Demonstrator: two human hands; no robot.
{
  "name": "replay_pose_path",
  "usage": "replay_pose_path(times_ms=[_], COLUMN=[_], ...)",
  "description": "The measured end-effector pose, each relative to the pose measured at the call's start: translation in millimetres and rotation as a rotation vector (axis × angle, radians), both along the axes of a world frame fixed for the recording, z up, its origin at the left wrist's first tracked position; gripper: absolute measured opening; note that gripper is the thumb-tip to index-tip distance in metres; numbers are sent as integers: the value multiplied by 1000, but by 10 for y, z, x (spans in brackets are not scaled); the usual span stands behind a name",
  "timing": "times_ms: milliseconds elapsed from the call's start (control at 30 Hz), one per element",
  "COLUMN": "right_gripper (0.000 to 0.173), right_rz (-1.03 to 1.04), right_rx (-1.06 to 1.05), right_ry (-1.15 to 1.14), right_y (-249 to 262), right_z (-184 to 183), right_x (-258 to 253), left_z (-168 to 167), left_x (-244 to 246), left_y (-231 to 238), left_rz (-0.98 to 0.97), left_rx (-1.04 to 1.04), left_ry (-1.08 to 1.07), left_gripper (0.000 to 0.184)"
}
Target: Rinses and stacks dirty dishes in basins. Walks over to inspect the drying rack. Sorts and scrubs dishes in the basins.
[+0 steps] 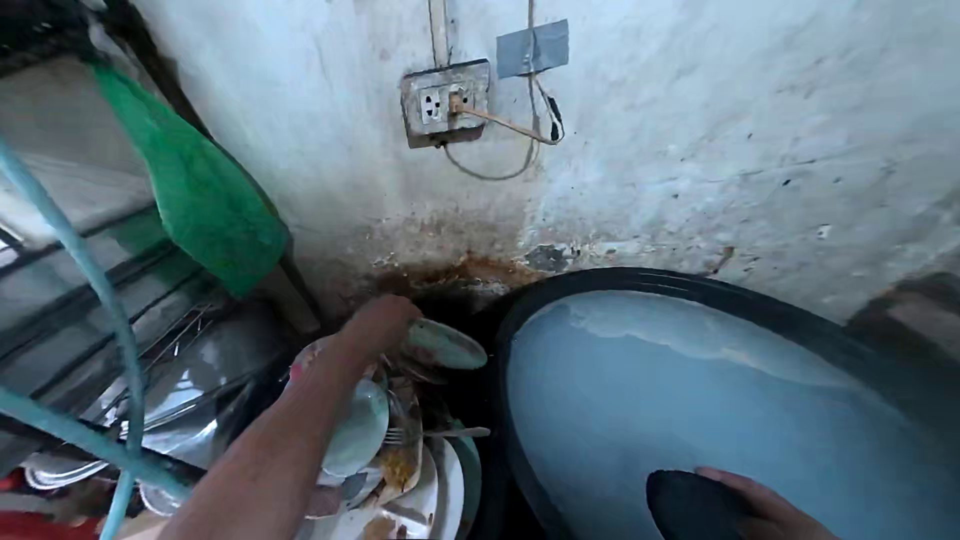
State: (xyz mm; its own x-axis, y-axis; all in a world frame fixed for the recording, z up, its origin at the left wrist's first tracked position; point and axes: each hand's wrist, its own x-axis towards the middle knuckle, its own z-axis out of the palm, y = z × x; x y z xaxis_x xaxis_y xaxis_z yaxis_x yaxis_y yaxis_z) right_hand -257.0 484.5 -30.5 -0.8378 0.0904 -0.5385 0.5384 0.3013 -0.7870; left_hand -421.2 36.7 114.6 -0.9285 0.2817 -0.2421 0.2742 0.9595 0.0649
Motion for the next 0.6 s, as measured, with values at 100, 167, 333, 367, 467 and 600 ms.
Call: replay_pose_path(times_ms=[100,167,333,367,467,600], right_gripper=[56,56,53,53,54,49], right_rz=[127,167,277,319,490,635], right_rx=[-12,-40,-184,-195,-235,-21], right_ry=[68,106,101,73,81,197], right_y=[-285,-589,-1623,-1846,-2463,-3183], right_z=[263,384,659,705,686,831], right_x=[-141,-273,-593,-638,-745,-843], left_z=[555,585,-106,-266,-721,-914], left_x=[401,620,1046,1109,1248,1331], left_y=[-123,-296,-612,-636,-662,-596], left_rz=[299,474,849,894,983,1015], left_rx=[234,393,807,863,965,1157], left_ry=[-43,-41,-184,-194,-180,-153], left_gripper=[28,28,47,54,56,48])
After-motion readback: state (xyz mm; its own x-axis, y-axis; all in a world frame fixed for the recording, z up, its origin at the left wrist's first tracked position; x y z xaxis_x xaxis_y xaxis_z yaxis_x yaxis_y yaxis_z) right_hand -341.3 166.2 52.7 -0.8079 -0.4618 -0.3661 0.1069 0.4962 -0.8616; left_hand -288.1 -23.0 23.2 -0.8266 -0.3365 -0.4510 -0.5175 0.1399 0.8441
